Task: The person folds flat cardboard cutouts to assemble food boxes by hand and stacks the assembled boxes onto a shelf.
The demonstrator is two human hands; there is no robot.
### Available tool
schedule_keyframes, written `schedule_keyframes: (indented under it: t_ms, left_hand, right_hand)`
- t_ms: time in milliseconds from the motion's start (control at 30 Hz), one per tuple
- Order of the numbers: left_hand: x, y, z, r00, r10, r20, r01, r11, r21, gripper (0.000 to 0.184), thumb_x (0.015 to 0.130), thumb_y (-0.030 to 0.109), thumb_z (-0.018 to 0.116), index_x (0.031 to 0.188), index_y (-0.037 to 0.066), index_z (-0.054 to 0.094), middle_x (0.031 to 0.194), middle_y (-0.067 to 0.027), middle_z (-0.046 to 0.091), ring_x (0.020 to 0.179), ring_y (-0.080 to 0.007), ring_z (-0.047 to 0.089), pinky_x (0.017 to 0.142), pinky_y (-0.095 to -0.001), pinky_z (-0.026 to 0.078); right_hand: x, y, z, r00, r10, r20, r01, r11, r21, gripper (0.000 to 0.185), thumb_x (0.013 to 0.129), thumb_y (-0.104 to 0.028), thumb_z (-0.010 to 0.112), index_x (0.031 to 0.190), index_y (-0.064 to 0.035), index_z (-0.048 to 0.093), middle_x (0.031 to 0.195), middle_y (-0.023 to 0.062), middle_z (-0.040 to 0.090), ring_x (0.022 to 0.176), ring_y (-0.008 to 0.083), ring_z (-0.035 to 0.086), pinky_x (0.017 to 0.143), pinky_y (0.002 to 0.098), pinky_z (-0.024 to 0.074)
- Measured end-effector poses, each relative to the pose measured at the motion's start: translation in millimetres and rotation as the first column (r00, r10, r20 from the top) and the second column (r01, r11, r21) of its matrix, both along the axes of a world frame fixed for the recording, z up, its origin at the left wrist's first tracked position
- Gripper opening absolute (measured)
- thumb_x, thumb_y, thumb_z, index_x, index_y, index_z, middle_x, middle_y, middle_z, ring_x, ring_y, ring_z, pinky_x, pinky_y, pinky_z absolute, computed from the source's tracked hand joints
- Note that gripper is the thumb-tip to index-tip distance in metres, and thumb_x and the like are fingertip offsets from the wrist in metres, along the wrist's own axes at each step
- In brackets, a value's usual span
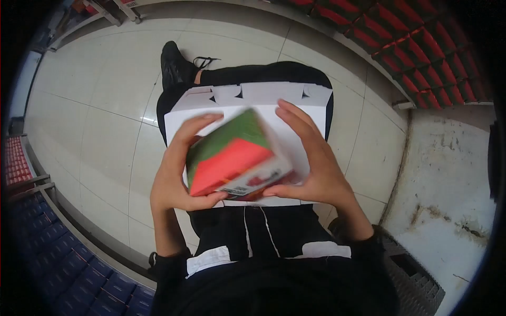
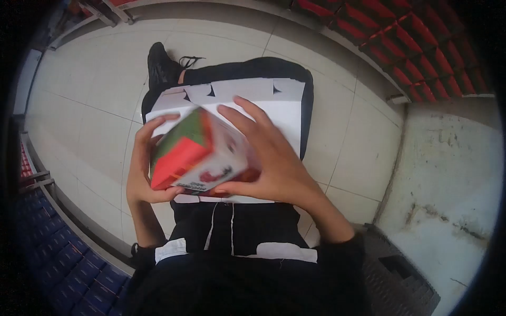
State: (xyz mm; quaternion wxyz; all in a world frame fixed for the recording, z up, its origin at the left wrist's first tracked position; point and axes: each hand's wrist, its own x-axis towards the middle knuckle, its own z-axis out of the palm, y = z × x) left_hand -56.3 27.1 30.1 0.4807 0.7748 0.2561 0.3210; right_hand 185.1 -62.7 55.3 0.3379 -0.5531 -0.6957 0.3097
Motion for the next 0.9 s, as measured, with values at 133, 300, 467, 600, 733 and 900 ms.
schedule_keyframes:
  t_ms: [133,300,467,600,733,900]
  left_hand:
    - [33,2,6,0.954,0.178,0.24,-0.158,0.983,-0.097,0.105,0.052,0.022,0.083,0.136,0.005,0.022,0.132,-0.016,0.037,0.118,-0.0263,0.044,0.088,-0.0355,0.044]
    - [36,-15,-31,0.975,0.212,0.063,-0.199,0.966,-0.168,0.065,0.073,0.03,0.072,0.124,0.003,0.043,0.126,-0.0168,0.041,0.115,-0.0272,0.046,0.094,-0.0368,0.039]
    - [38,-24,-34,0.964,0.176,0.201,-0.139,0.973,-0.187,0.044,0.089,0.045,0.047,0.104,0.004,0.052,0.125,-0.0177,0.039,0.116,-0.0284,0.043,0.094,-0.0386,0.036]
    - [38,-28,-36,0.963,0.201,0.177,-0.18,0.975,-0.13,0.042,0.092,0.045,0.042,0.097,0.004,0.052,0.125,-0.0182,0.038,0.115,-0.0283,0.042,0.095,-0.0389,0.035]
    - [41,-28,-35,0.957,0.201,0.21,-0.176,0.976,-0.13,0.041,0.092,0.043,0.041,0.095,0.004,0.052,0.124,-0.0199,0.037,0.115,-0.0293,0.041,0.095,-0.039,0.034]
    - [38,-28,-39,0.958,0.2,0.207,-0.187,0.979,-0.079,0.041,0.093,0.043,0.041,0.092,0.004,0.052,0.124,-0.0212,0.037,0.116,-0.0306,0.04,0.095,-0.0397,0.032]
  right_hand:
    - [-20,12,-27,0.865,-0.068,-0.497,0.078,0.997,0.0,0.083,0.06,-0.024,0.082,0.131,-0.0134,0.038,0.133,0.0171,0.036,0.12,0.0317,0.042,0.099,0.0387,0.0355]
    - [-36,5,-49,0.892,-0.278,-0.357,0.389,0.874,0.29,0.046,0.066,-0.016,0.077,0.108,-0.0147,0.06,0.121,0.0133,0.048,0.111,0.0287,0.048,0.097,0.0423,0.034]
    - [-31,-5,-36,0.94,-0.338,-0.056,0.331,0.856,0.396,0.02,0.065,-0.017,0.076,0.084,-0.0166,0.07,0.102,0.002,0.061,0.101,0.0204,0.053,0.101,0.0418,0.021]
    - [-35,-2,-35,0.94,-0.334,-0.072,0.337,0.869,0.361,0.015,0.066,-0.017,0.074,0.081,-0.0161,0.069,0.083,-0.003,0.064,0.085,0.015,0.057,0.097,0.0396,0.024]
    - [-44,4,-2,0.926,-0.345,0.151,0.266,0.883,0.386,0.01,0.069,-0.013,0.069,0.079,-0.0138,0.068,0.077,-0.0021,0.062,0.082,0.0141,0.057,0.094,0.0421,0.0248]
    - [-56,2,-13,0.939,-0.292,0.181,0.194,0.886,0.422,0.015,0.067,-0.013,0.07,0.082,-0.0112,0.068,0.084,0.0005,0.063,0.084,0.0158,0.057,0.098,0.0435,0.021]
